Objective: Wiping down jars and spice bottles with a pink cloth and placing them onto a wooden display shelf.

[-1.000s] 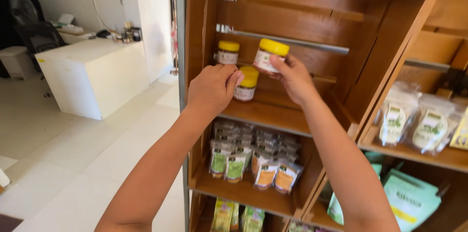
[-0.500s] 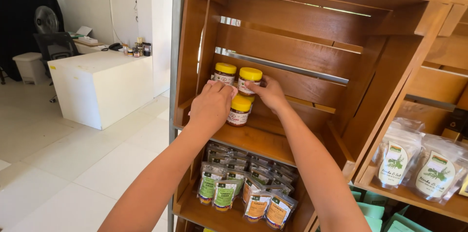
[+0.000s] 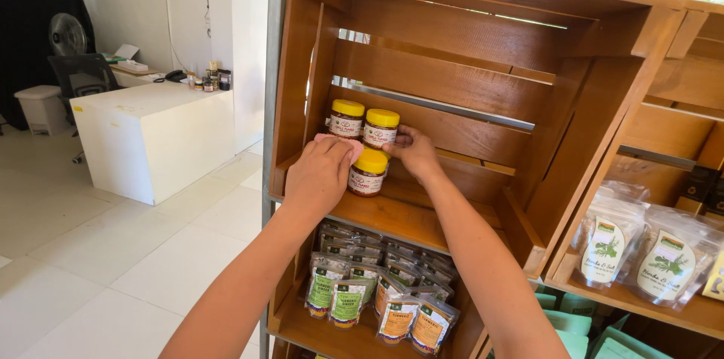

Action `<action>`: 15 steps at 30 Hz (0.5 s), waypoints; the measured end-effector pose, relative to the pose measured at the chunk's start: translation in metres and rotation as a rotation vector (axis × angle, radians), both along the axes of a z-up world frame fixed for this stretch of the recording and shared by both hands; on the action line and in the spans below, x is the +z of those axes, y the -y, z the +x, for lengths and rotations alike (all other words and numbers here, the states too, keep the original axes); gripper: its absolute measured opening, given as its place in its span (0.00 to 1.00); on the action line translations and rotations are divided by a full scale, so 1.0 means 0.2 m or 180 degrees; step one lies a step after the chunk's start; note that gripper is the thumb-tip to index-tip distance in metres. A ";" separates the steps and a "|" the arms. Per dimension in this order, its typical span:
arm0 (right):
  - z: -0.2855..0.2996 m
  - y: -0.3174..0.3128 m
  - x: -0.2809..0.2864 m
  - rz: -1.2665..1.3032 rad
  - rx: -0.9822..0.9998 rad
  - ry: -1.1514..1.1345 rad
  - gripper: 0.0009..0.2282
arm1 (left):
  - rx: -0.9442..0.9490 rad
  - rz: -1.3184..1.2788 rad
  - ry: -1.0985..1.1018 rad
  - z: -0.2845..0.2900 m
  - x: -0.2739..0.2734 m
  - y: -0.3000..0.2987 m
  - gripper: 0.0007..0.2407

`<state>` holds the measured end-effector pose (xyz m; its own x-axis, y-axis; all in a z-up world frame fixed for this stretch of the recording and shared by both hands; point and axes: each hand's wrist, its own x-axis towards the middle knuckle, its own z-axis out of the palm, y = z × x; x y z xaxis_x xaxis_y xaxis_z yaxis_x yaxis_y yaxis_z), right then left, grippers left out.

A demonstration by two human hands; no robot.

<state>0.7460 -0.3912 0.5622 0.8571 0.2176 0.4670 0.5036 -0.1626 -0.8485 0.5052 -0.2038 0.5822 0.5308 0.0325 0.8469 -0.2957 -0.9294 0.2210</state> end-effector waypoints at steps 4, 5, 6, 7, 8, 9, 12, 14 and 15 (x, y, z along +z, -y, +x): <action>0.03 -0.02 -0.02 -0.0112 -0.0107 0.0013 0.37 | -0.0120 0.0000 0.0231 -0.18 0.01 0.01 0.10; 0.03 -0.03 -0.03 -0.0270 -0.0240 0.0069 0.36 | -0.0217 -0.0059 0.0333 -0.22 0.00 0.01 0.11; 0.03 -0.04 -0.03 -0.0428 -0.0373 0.0126 0.35 | -0.0314 -0.0119 0.0434 -0.26 0.00 0.01 0.11; 0.05 -0.03 -0.04 -0.0433 -0.0367 0.0112 0.35 | -0.0308 -0.0123 0.0420 -0.29 -0.01 0.00 0.11; 0.08 -0.02 -0.05 -0.0567 -0.0520 0.0165 0.35 | -0.0391 -0.0154 0.0456 -0.32 -0.02 -0.02 0.11; 0.10 -0.02 -0.06 -0.0704 -0.0667 0.0218 0.35 | -0.0467 -0.0187 0.0490 -0.36 -0.03 -0.04 0.11; 0.03 0.03 -0.03 -0.0963 -0.1011 0.0263 0.33 | -0.0430 -0.0117 0.0544 -0.43 -0.11 -0.09 0.09; -0.12 0.05 -0.01 -0.0654 -0.1023 0.0568 0.28 | -0.0459 -0.0219 0.0530 -0.52 -0.15 -0.13 0.09; -0.21 0.07 -0.02 -0.0322 -0.1063 0.0873 0.24 | -0.0514 -0.0303 0.0524 -0.57 -0.18 -0.14 0.09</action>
